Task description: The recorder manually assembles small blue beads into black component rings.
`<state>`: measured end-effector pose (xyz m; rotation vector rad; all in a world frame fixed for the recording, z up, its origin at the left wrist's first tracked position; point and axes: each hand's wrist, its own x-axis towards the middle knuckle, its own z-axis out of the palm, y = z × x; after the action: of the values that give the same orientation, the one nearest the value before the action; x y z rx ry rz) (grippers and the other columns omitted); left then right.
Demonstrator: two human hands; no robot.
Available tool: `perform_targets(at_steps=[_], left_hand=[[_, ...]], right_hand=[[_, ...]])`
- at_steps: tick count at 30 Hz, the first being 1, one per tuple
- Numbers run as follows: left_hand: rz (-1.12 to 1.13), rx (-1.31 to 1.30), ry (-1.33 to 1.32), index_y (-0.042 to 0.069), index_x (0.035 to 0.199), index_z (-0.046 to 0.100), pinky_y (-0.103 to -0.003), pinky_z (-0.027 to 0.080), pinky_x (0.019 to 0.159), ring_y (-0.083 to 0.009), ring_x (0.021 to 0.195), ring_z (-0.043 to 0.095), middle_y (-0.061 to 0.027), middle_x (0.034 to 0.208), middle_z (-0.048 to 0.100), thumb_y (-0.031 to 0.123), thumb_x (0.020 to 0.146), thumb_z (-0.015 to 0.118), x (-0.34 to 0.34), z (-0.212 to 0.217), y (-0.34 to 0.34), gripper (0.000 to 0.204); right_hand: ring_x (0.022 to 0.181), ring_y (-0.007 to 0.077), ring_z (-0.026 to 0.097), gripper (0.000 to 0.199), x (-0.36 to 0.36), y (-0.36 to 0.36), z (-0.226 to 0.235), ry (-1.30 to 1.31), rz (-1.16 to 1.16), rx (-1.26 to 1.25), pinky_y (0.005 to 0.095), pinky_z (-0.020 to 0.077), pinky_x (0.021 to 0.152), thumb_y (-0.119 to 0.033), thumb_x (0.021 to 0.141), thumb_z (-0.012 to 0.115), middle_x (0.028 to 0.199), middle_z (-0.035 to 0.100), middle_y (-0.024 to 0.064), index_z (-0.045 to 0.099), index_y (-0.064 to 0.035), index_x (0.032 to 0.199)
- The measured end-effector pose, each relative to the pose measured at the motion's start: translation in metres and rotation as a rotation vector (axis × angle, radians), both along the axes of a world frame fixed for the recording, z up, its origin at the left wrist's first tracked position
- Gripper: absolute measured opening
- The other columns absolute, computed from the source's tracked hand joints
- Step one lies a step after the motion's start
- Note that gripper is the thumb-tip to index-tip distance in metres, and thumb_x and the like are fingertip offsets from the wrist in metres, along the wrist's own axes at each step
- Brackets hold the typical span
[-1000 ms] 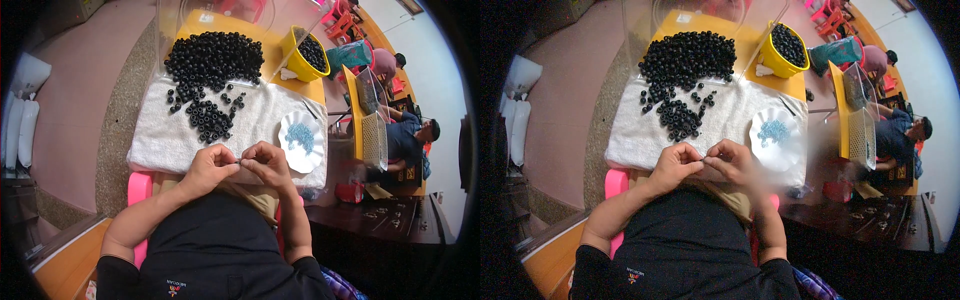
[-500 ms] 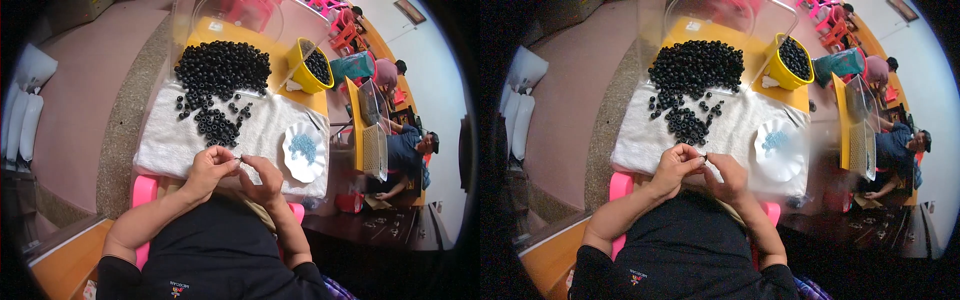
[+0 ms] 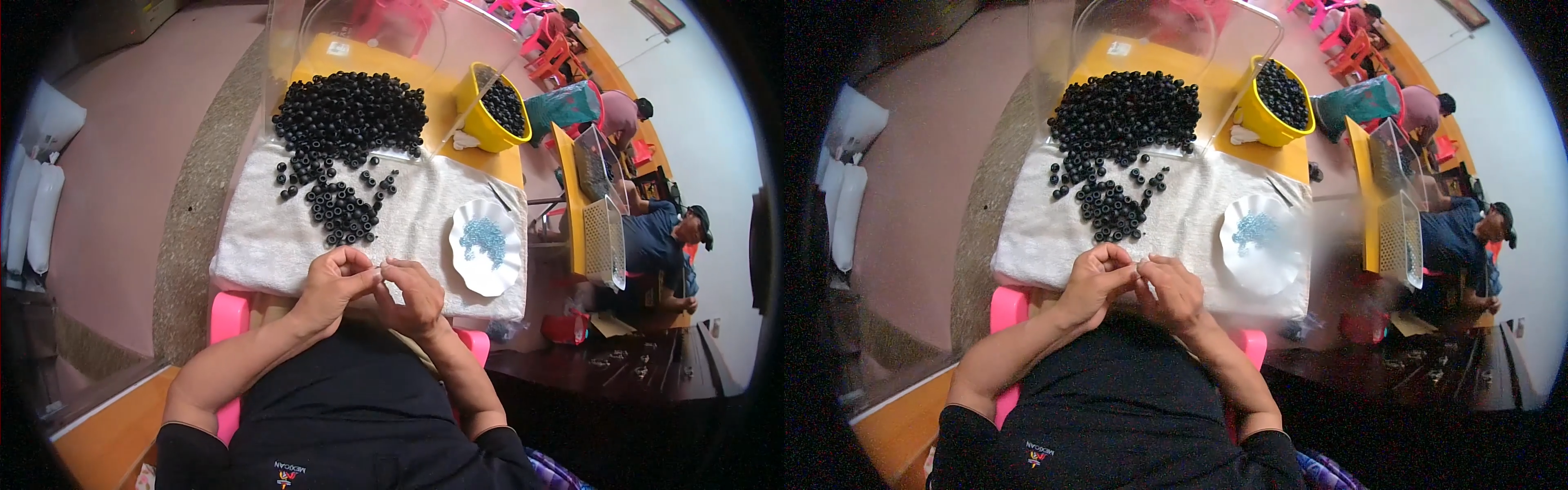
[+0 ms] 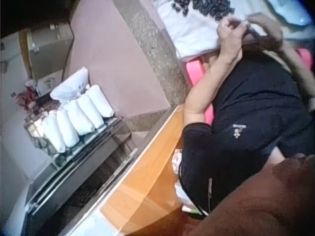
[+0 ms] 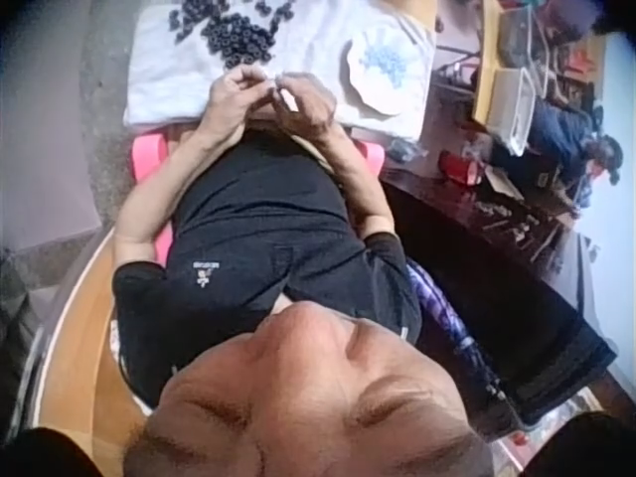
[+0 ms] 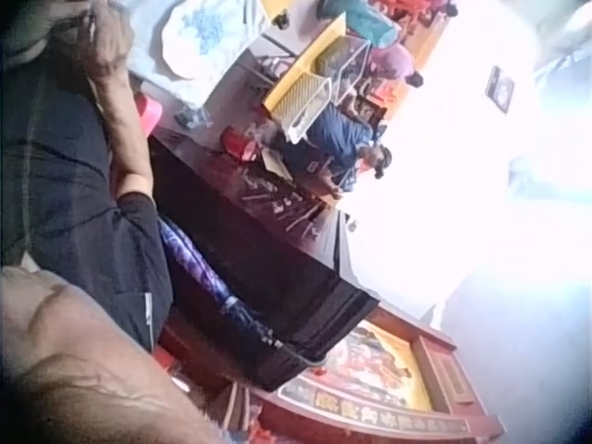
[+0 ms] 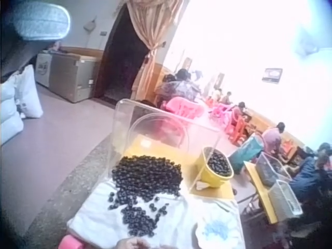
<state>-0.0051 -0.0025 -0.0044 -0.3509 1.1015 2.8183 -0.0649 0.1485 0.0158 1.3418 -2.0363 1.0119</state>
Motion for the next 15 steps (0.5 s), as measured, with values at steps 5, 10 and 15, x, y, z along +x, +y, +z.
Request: perform_targets(at_steps=[5,10,15], left_hand=[[-0.02,-0.055,-0.046,0.003,0.095,0.055,-0.026,0.055,0.074,-0.0124,0.079,0.063,-0.0054,0.088,0.064,0.0,0.088,0.065,-0.001,0.004,-0.002,0.013],[-0.018,-0.044,-0.017,0.004,0.097,0.055,-0.028,0.055,0.075,-0.0132,0.082,0.064,-0.0064,0.094,0.065,0.003,0.088,0.066,0.0,0.001,0.001,0.014],[-0.051,-0.049,-0.043,0.003,0.101,0.056,-0.028,0.056,0.077,-0.0141,0.082,0.065,-0.0075,0.096,0.065,0.008,0.09,0.066,-0.001,0.009,0.001,0.015]], right_hand=[[0.077,0.0294,0.067,0.029,0.0,0.001,0.002,-0.113,-0.007,-0.039,0.0348,0.0556,0.066,0.003,0.072,0.074,0.086,0.066,0.0138,0.061,-0.0006,0.099],[0.078,0.0295,0.067,0.036,-0.001,0.003,0.008,-0.259,0.016,0.008,0.0337,0.0548,0.066,0.004,0.072,0.073,0.094,0.064,0.0158,0.061,-0.0008,0.106],[0.077,0.0234,0.067,0.031,-0.024,0.023,0.016,-0.488,-0.071,0.102,0.0309,0.0539,0.066,0.0,0.077,0.074,0.093,0.062,0.0146,0.062,-0.0008,0.105]])
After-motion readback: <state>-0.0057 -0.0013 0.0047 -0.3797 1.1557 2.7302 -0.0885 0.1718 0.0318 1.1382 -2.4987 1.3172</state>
